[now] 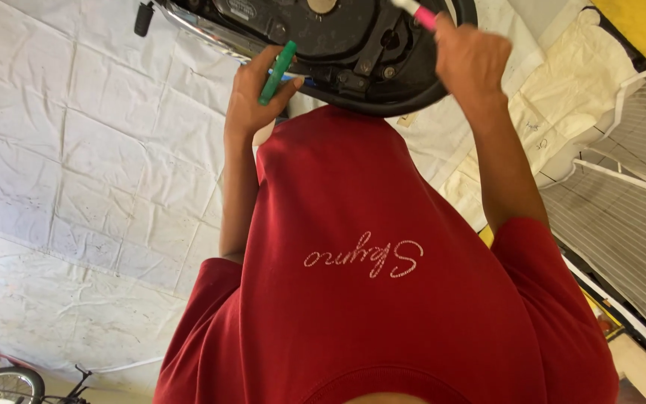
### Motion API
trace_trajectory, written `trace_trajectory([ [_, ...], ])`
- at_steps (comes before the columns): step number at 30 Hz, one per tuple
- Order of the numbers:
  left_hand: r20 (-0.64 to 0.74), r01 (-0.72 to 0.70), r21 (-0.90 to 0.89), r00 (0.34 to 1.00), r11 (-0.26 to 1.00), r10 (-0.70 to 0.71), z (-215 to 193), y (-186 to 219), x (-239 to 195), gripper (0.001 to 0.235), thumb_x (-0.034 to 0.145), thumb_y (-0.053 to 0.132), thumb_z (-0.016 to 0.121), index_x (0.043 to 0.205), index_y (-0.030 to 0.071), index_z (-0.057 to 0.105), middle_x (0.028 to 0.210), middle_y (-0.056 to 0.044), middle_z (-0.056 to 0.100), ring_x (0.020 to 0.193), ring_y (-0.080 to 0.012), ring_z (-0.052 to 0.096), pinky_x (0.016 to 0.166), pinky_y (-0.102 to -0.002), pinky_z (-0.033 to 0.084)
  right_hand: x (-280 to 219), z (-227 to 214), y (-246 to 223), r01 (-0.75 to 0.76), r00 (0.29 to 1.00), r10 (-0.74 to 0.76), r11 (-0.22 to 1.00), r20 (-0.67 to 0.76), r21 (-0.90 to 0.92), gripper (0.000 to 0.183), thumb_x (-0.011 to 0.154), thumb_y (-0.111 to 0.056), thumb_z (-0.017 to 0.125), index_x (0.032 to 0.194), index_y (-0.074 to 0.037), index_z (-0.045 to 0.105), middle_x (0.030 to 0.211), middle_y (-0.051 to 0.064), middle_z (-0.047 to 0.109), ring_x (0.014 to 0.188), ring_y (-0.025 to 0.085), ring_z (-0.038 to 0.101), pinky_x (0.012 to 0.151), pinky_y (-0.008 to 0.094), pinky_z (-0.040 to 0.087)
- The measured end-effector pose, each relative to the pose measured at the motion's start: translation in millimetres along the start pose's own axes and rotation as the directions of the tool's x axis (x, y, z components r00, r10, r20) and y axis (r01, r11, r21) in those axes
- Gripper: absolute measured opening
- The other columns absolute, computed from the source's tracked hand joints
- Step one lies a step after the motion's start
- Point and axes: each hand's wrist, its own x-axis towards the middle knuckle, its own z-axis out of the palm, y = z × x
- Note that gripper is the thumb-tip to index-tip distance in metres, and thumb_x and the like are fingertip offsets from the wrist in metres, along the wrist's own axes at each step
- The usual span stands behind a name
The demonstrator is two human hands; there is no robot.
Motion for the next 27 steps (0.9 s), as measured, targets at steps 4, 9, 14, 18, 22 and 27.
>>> trace_trajectory([
  [4, -0.005, -0.034, 0.030, 0.999, 0.999, 0.034, -11, 2, 1, 0.037, 0.087, 0.006, 0.079, 0.121, 0.002, 0.065, 0.086, -0.009, 0.070, 0.066, -0.0239, 0.057, 0.066, -0.035, 0.049, 16, -40, -14, 0.011, 0.979, 0.026, 0.983, -0.204, 0.182, 0.003, 0.101, -0.026, 0.068, 0.101, -0.025, 0.071, 0.057, -0.009, 0.047, 0.041, 0.007, 0.029, 0.043, 0.024, 0.023],
  [9, -0.037, -0.013, 0.022, 0.999, 1.000, 0.014, -9, -1, -6, 0.035, 0.086, 0.007, 0.080, 0.118, 0.001, 0.067, 0.087, -0.009, 0.069, 0.067, -0.0246, 0.058, 0.066, -0.035, 0.048, 14, 23, -3, 0.000, 0.998, 0.001, 1.000, -0.065, 0.013, 0.028, 0.122, -0.040, 0.051, 0.102, -0.026, 0.066, 0.055, -0.014, 0.038, 0.040, 0.003, 0.029, 0.036, 0.022, 0.020],
  [14, -0.022, -0.027, 0.033, 0.999, 0.999, 0.028, -14, -1, -4, 0.038, 0.085, 0.005, 0.078, 0.121, 0.001, 0.065, 0.088, -0.011, 0.069, 0.069, -0.0272, 0.057, 0.068, -0.036, 0.049, 20, -35, -32, 0.165, 0.972, -0.122, 0.962, -0.200, 0.217, 0.018, 0.101, -0.025, 0.066, 0.116, -0.027, 0.077, 0.054, -0.009, 0.051, 0.038, 0.006, 0.032, 0.042, 0.024, 0.023],
  [18, -0.042, -0.009, 0.010, 0.999, 1.000, 0.010, -16, 0, -7, 0.038, 0.084, 0.003, 0.079, 0.120, 0.001, 0.066, 0.087, -0.009, 0.069, 0.066, -0.0235, 0.057, 0.066, -0.034, 0.048, 28, 28, -21, -0.062, 0.984, 0.069, 0.997, -0.163, 0.049, 0.030, 0.118, -0.035, 0.053, 0.091, -0.027, 0.065, 0.055, -0.014, 0.040, 0.044, 0.005, 0.027, 0.044, 0.023, 0.023],
  [22, -0.030, -0.048, 0.015, 0.998, 0.999, 0.049, -19, -2, -2, 0.037, 0.086, 0.005, 0.079, 0.121, 0.001, 0.065, 0.086, -0.010, 0.068, 0.066, -0.0257, 0.057, 0.065, -0.036, 0.048, 27, 8, -17, -0.002, 0.996, 0.009, 0.997, -0.092, 0.075, 0.021, 0.107, -0.030, 0.059, 0.123, -0.025, 0.072, 0.055, -0.010, 0.046, 0.041, 0.006, 0.027, 0.045, 0.024, 0.023],
  [27, -0.034, -0.047, 0.013, 0.998, 0.999, 0.047, -18, -7, -6, 0.038, 0.085, 0.005, 0.079, 0.121, 0.001, 0.066, 0.085, -0.010, 0.069, 0.066, -0.0244, 0.056, 0.066, -0.035, 0.048, 25, -1, -28, 0.099, 0.993, -0.095, 0.993, -0.063, 0.069, 0.025, 0.121, -0.038, 0.047, 0.117, -0.027, 0.069, 0.054, -0.014, 0.039, 0.040, 0.005, 0.026, 0.040, 0.023, 0.021],
])
